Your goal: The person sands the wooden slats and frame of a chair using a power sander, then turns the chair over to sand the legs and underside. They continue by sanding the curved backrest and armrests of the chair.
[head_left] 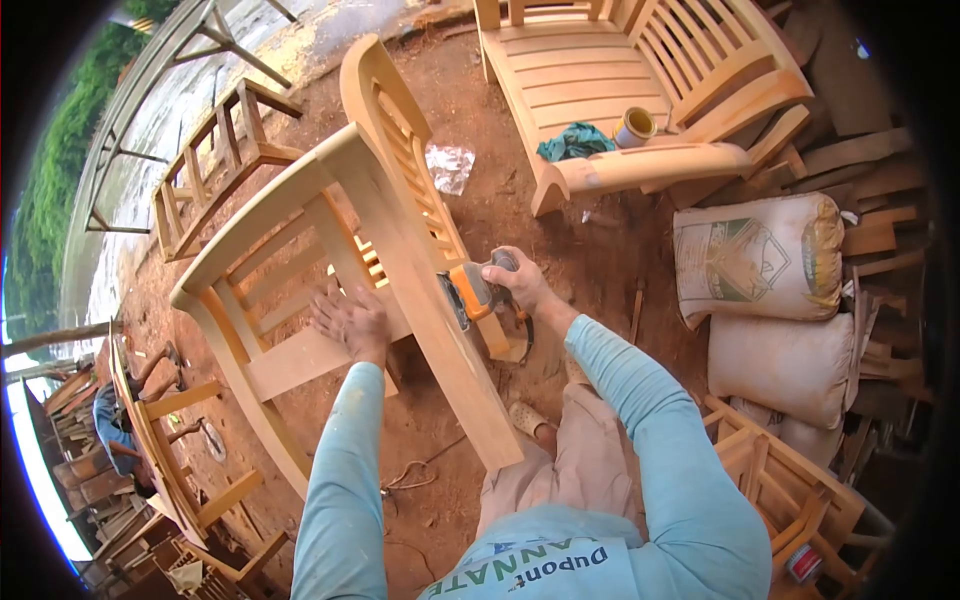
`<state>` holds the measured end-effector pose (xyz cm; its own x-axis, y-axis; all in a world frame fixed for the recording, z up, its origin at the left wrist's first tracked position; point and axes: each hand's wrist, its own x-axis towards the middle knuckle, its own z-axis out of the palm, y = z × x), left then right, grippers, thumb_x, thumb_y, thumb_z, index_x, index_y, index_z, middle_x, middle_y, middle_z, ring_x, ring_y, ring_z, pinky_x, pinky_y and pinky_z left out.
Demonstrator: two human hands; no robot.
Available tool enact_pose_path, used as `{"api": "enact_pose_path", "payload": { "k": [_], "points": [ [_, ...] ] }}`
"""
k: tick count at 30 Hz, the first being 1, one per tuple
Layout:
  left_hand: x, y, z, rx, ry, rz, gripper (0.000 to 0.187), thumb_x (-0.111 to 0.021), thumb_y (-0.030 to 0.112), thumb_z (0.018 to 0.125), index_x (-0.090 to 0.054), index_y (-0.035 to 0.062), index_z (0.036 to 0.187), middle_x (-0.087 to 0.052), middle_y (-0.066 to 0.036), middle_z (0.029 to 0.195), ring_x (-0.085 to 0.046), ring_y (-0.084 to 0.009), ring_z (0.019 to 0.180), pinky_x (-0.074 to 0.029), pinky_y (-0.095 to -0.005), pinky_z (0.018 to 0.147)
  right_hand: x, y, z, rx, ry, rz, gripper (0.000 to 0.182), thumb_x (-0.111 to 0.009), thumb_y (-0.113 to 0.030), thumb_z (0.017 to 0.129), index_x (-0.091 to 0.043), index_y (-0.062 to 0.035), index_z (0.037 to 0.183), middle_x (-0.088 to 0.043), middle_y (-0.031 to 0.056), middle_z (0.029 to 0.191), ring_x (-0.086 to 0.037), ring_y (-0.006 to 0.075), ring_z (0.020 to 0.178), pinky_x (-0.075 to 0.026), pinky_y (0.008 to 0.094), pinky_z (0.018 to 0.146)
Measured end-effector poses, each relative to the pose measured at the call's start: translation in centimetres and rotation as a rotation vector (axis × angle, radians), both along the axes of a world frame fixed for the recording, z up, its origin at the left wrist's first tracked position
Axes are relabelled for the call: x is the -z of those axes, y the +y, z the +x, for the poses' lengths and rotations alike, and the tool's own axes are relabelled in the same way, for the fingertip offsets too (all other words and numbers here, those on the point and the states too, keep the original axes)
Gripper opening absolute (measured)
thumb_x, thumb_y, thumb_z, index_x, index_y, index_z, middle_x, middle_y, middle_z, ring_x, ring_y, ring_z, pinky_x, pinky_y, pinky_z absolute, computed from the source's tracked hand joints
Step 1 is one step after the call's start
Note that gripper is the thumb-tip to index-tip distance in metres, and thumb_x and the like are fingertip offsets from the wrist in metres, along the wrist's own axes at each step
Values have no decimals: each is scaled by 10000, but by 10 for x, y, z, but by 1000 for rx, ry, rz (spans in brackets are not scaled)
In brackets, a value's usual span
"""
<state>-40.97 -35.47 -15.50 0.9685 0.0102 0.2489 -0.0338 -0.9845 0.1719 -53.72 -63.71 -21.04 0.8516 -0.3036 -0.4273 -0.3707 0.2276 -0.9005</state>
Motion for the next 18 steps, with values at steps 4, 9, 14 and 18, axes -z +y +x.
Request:
{"api": "enact_pose_path", "payload": {
  "k": [4, 9, 14, 18],
  "points": [
    [3, 2, 1, -7, 6, 5, 665, -562, 419, 997, -490, 40, 1539, -346, -275, 1678, -235, -437, 1600, -100, -615, 1310, -7, -9, 30, 16, -29, 41, 718, -853, -431, 843, -616, 12, 1357, -669, 82, 1164, -639, 165, 1050, -537, 320, 929],
    [-6, -1, 0, -21, 44, 48, 663, -540, 433, 1013, -476, 32, 1537, -390, -279, 1642, -301, -452, 1549, -139, -586, 1299, -8, -19, 74, 25, -13, 83, 701, -861, -401, 851, -615, 21, 1354, -676, 82, 1157, -650, 149, 1027, -553, 308, 894],
    [-9, -4, 1, -17, 47, 5, 661, -609, 371, 945, -481, 49, 1507, -389, -256, 1636, -280, -422, 1574, -128, -615, 1301, -2, -28, 117, 22, -23, 52, 683, -866, -389, 858, -615, 24, 1341, -690, 82, 1128, -661, 149, 994, -561, 306, 871],
    [-7, 0, -1, 0, 22, 3, 667, -614, 369, 940, -478, 49, 1509, -385, -254, 1641, -290, -418, 1570, -134, -617, 1300, -3, -37, 157, 9, -60, 106, 672, -862, -402, 866, -617, 23, 1325, -695, 81, 1118, -663, 151, 979, -562, 314, 869]
  ]
}}
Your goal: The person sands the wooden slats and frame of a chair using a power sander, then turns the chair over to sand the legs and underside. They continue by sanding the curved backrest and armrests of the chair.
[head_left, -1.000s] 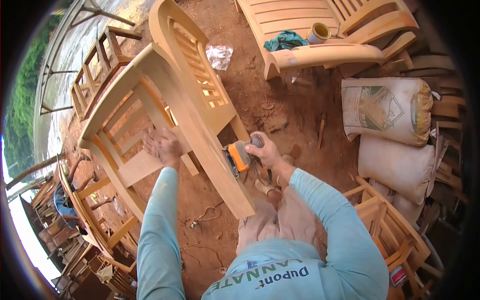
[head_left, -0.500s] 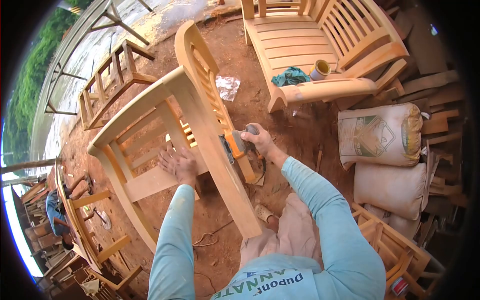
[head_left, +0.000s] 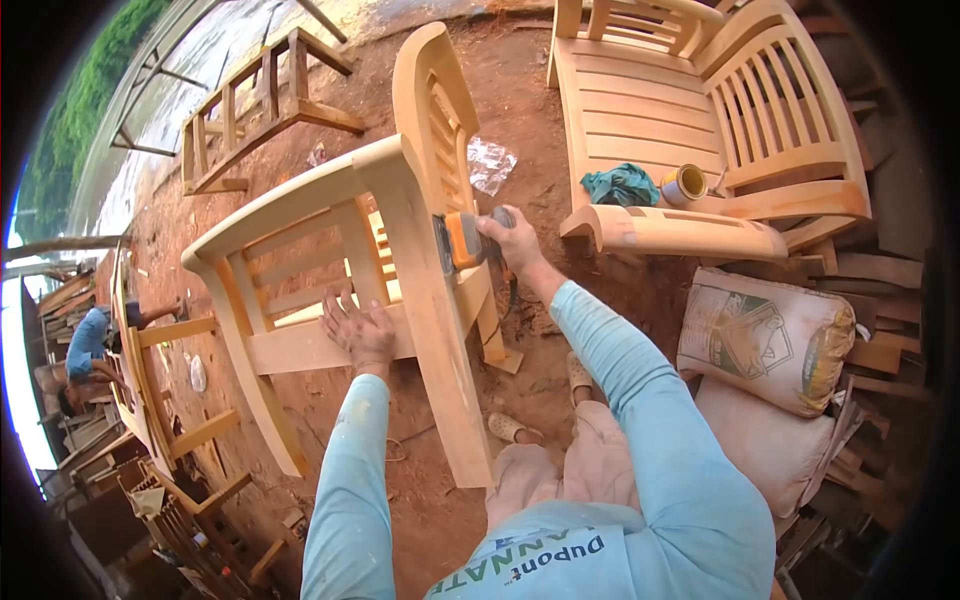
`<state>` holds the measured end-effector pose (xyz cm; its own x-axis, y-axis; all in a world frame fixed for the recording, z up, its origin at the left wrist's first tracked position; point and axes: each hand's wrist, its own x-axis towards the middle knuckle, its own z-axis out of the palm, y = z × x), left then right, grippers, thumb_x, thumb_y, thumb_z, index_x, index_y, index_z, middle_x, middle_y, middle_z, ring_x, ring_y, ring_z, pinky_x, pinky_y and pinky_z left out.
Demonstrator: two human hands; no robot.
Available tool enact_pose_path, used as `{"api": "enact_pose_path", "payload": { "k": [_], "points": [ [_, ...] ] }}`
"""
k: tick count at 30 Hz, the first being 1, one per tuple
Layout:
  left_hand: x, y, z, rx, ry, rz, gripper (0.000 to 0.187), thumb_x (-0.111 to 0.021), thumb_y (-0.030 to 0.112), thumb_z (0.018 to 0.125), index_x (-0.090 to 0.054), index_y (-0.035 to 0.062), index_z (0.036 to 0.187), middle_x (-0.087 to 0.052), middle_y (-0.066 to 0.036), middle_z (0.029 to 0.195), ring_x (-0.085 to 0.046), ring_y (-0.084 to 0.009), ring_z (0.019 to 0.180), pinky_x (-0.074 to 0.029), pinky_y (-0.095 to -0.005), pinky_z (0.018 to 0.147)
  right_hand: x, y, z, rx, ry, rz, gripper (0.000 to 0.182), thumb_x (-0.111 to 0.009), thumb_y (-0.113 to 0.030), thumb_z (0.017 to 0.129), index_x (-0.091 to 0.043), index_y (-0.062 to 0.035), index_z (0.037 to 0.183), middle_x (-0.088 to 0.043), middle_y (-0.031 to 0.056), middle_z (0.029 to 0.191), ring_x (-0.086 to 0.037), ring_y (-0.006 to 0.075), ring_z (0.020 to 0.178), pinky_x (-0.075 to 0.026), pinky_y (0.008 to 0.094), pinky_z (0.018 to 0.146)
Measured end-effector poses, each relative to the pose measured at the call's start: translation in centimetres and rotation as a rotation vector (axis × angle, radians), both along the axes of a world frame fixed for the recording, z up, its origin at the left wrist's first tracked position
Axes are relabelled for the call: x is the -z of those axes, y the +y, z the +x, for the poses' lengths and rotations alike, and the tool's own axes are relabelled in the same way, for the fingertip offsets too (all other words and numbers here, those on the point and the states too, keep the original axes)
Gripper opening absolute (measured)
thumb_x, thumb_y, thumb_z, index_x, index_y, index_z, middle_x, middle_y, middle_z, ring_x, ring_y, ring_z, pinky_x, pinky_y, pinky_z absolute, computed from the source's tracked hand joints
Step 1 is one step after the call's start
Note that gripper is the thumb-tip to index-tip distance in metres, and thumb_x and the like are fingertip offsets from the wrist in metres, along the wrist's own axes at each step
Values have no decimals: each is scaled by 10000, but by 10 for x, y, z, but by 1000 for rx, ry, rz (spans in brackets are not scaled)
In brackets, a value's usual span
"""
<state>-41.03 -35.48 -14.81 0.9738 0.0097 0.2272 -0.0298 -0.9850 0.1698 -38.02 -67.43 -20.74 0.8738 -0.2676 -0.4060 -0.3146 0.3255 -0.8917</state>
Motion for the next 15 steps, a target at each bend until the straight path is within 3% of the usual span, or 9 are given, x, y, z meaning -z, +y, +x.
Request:
{"api": "enact_pose_path", "payload": {
  "k": [3, 7, 11, 15],
  "points": [
    [2, 1, 1, 2, 2, 5, 670, -618, 367, 938, -472, 54, 1511, -383, -250, 1645, -296, -421, 1568, -136, -617, 1300, -10, -5, 6, -11, -5, -46, 667, -860, -411, 866, -617, 20, 1313, -692, 75, 1115, -651, 149, 972, -560, 315, 869],
    [6, 3, 2, 6, -18, 12, 664, -626, 358, 935, -467, 72, 1513, -382, -240, 1650, -297, -426, 1567, -140, -614, 1302, 1, 6, -43, -57, 14, -162, 645, -846, -413, 881, -613, -3, 1321, -675, 78, 1089, -638, 158, 962, -556, 330, 870],
    [6, 4, 3, 4, -9, 10, 657, -631, 351, 933, -464, 91, 1514, -383, -236, 1650, -296, -430, 1566, -146, -613, 1301, 19, 30, -125, -57, 97, -97, 662, -848, -429, 881, -611, -20, 1344, -672, 76, 1104, -630, 163, 997, -546, 333, 906],
    [1, 1, 1, 0, 2, 1, 651, -630, 349, 934, -466, 96, 1511, -386, -236, 1647, -299, -433, 1563, -148, -613, 1300, 32, 40, -149, -24, 124, -17, 658, -847, -430, 882, -613, -22, 1342, -676, 72, 1101, -627, 157, 1023, -537, 330, 932]
  ]
}}
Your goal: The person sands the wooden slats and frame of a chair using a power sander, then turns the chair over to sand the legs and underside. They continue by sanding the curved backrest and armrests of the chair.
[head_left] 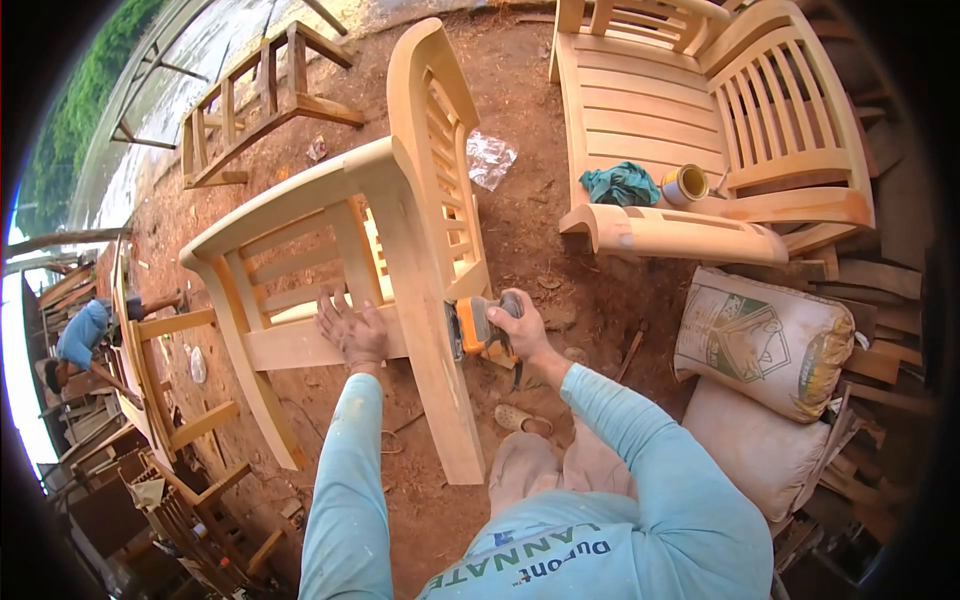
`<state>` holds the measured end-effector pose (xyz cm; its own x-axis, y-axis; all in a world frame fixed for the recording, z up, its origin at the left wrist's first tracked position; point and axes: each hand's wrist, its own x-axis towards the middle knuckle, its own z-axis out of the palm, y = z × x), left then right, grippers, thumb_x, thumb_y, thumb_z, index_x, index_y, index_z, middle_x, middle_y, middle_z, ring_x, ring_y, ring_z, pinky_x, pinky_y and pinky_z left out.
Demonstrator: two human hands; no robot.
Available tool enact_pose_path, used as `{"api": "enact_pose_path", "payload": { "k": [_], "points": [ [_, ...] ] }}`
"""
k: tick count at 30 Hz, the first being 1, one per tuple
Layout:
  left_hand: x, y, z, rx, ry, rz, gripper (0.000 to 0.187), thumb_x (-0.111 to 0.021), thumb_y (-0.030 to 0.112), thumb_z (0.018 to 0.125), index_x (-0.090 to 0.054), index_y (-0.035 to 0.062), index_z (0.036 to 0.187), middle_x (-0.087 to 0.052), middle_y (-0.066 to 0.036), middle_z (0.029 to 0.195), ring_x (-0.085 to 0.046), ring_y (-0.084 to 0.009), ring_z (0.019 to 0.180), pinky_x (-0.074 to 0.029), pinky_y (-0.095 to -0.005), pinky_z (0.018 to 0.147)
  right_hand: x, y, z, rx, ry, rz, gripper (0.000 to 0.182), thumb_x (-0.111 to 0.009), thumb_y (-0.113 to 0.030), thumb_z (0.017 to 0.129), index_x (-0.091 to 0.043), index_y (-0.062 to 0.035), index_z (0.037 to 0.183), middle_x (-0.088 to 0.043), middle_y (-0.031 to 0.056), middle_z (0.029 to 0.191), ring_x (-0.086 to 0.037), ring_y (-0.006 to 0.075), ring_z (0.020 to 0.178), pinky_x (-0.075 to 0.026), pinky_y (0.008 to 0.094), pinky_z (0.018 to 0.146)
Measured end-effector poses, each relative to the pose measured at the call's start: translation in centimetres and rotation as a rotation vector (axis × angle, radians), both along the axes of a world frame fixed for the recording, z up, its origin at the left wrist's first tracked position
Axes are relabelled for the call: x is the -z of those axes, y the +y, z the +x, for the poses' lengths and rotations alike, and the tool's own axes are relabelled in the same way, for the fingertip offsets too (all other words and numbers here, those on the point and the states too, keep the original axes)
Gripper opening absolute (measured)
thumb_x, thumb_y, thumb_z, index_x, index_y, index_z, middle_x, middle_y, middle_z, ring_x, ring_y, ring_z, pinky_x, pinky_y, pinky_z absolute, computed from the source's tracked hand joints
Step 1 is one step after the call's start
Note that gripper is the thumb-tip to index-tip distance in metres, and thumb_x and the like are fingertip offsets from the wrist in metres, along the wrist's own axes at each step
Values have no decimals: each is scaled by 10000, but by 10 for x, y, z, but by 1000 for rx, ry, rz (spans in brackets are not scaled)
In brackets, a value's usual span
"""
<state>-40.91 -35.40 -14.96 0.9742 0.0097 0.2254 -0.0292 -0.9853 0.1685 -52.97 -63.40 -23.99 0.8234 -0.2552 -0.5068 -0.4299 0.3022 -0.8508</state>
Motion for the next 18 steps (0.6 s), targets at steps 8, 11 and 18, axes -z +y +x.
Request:
{"api": "enact_pose_path", "payload": {
  "k": [8, 11, 18],
  "points": [
    [5, 3, -1, 25, -36, 26, 638, -626, 346, 937, -469, 94, 1502, -400, -241, 1624, -321, -444, 1536, -159, -611, 1290, -27, -37, 127, -23, -86, -30, 681, -845, -443, 875, -606, -10, 1343, -686, 86, 1117, -655, 161, 996, -557, 319, 896],
    [2, 1, 0, 31, -37, 28, 633, -624, 350, 941, -473, 94, 1500, -403, -246, 1619, -325, -446, 1532, -164, -602, 1291, -33, -37, 116, -40, -69, -69, 690, -841, -442, 883, -598, -7, 1361, -686, 95, 1130, -664, 167, 1004, -566, 322, 879],
    [1, 2, 0, 28, -14, 22, 631, -626, 355, 947, -474, 99, 1504, -398, -252, 1626, -328, -442, 1534, -171, -590, 1292, -15, -10, 21, -59, 56, -7, 696, -837, -454, 887, -592, -11, 1364, -683, 105, 1142, -652, 176, 1059, -537, 342, 973]
  ]
}}
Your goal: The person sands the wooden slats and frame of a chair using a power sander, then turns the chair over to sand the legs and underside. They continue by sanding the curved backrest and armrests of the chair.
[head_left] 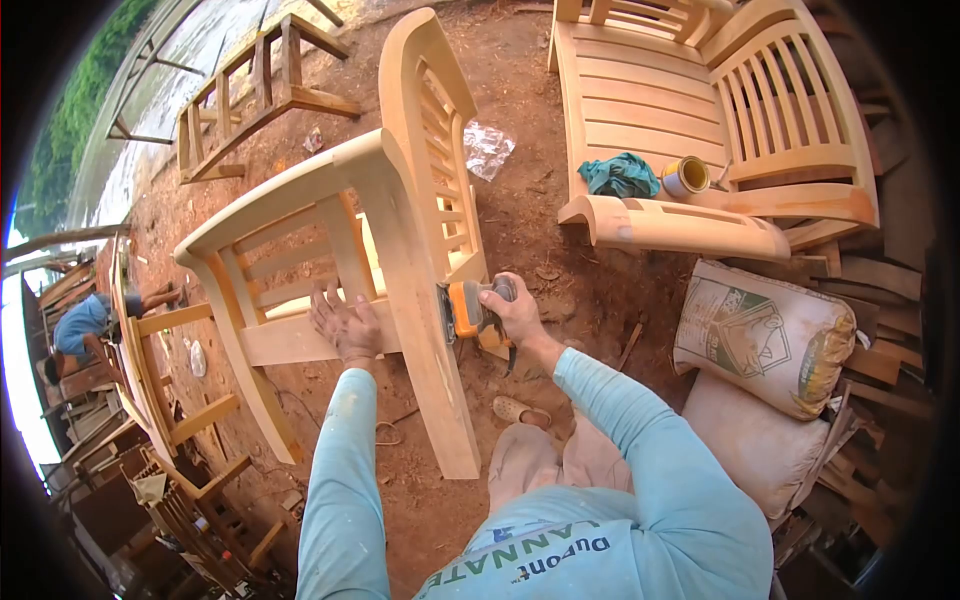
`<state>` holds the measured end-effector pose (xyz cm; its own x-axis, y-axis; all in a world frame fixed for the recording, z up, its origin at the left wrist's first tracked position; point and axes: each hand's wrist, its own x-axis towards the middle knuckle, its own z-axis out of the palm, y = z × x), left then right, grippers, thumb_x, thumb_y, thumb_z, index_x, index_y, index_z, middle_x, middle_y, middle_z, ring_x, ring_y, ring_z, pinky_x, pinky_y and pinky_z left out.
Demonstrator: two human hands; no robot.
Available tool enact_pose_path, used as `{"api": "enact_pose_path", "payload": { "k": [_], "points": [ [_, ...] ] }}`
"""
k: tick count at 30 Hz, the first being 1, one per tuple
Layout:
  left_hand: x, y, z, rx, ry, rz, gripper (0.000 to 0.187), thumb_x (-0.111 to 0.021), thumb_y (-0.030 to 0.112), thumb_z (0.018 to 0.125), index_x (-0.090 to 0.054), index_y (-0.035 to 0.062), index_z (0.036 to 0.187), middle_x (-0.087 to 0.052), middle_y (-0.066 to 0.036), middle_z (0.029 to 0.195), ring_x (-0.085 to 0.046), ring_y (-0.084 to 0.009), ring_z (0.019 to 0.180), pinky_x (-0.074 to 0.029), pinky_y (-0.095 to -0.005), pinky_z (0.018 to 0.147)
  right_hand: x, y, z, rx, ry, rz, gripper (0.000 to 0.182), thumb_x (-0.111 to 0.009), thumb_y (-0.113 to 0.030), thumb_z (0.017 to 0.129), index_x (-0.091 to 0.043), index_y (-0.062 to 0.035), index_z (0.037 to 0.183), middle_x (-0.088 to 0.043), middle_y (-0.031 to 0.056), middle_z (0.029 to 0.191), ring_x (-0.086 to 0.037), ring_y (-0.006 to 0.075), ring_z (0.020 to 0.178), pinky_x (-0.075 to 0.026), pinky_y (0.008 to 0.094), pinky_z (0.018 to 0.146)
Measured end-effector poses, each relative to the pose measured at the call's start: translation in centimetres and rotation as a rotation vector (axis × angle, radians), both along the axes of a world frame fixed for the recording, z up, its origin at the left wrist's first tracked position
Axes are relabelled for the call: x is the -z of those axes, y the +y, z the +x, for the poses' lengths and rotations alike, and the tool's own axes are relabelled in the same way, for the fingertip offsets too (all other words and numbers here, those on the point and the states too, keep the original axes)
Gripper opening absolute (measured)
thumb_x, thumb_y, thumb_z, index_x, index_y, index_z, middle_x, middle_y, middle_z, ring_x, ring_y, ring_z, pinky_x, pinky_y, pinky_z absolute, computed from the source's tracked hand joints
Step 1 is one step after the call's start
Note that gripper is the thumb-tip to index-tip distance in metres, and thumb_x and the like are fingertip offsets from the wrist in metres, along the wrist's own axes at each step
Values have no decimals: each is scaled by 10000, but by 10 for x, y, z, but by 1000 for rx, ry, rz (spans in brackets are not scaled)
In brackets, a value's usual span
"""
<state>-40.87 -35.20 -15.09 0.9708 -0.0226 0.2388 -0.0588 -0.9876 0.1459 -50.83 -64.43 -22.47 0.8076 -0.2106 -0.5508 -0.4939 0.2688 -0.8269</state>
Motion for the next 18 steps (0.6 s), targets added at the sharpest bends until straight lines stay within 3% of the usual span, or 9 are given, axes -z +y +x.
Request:
{"api": "enact_pose_path", "payload": {
  "k": [3, 6, 12, 18],
  "points": [
    [-1, 0, -1, 1, 3, -3, 629, -624, 357, 950, -475, 99, 1504, -395, -252, 1630, -327, -441, 1538, -168, -589, 1294, 7, -4, 25, 31, -106, -105, 685, -840, -449, 886, -598, -17, 1358, -682, 100, 1141, -652, 174, 1051, -536, 341, 967],
    [1, 1, -2, -3, 0, -1, 629, -621, 362, 953, -474, 98, 1505, -396, -252, 1633, -322, -440, 1543, -165, -591, 1294, -20, -21, 66, -8, -62, -39, 685, -846, -448, 882, -603, -24, 1362, -683, 99, 1143, -650, 171, 1049, -538, 334, 954],
    [-3, -2, -1, -4, 10, -16, 634, -618, 367, 953, -472, 98, 1509, -393, -246, 1642, -319, -438, 1549, -161, -600, 1292, -4, -8, 31, 2, -64, -141, 691, -847, -422, 886, -592, -10, 1378, -686, 96, 1124, -663, 170, 971, -566, 333, 862],
    [-2, -1, 0, -7, 13, -16, 638, -619, 364, 947, -470, 107, 1512, -389, -239, 1650, -321, -430, 1549, -167, -598, 1290, -5, -12, 49, 48, -49, 14, 684, -846, -412, 884, -596, -9, 1377, -687, 85, 1119, -660, 163, 987, -559, 316, 883]
  ]
}}
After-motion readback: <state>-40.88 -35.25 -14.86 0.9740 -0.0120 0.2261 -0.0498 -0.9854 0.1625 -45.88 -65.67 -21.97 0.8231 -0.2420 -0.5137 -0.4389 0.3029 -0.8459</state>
